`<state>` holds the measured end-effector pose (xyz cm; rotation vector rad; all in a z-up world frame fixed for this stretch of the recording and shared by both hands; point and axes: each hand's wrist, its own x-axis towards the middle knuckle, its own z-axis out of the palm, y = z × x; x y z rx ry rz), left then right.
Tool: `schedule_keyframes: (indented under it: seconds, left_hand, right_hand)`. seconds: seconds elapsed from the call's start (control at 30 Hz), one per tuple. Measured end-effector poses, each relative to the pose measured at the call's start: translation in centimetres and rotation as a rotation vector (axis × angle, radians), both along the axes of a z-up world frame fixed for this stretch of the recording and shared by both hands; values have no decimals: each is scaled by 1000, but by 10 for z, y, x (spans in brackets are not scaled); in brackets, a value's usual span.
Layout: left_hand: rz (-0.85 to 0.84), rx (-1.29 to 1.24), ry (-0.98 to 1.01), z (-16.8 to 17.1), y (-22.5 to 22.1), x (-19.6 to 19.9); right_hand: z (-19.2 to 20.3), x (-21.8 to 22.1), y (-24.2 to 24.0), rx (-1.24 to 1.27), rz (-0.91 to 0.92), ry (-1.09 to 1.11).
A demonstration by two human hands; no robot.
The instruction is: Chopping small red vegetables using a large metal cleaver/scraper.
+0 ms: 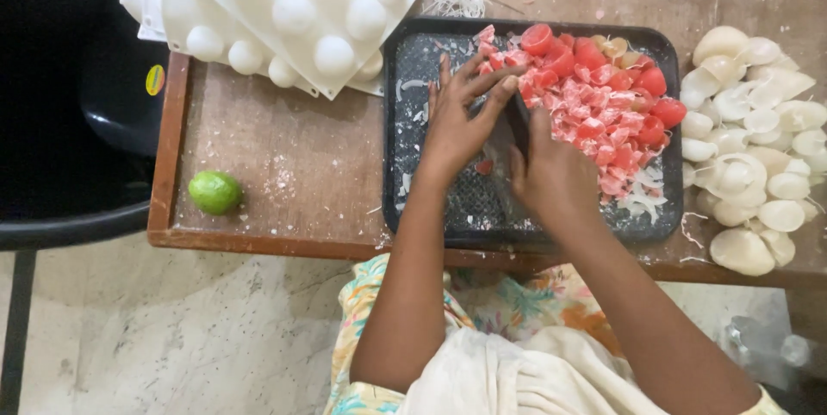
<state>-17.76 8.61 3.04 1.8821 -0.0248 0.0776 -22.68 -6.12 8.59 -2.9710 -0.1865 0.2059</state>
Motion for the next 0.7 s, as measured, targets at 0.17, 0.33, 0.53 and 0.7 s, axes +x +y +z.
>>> schedule_keyframes:
  seconds: [0.17, 0.33, 0.53, 0.7]
  left_hand:
    - [91, -244, 94, -8, 5, 6]
    - [376, -537, 221, 13, 20, 2]
    - [493, -659, 124, 13, 24, 0]
    - [620, -790, 182, 17, 34, -3]
  right_hand:
    - [-3, 1, -40, 321, -150, -9]
    - [21, -14, -57, 464, -196, -429]
    - [39, -16, -5, 350, -251, -3]
    - [15, -16, 14, 263, -208, 121]
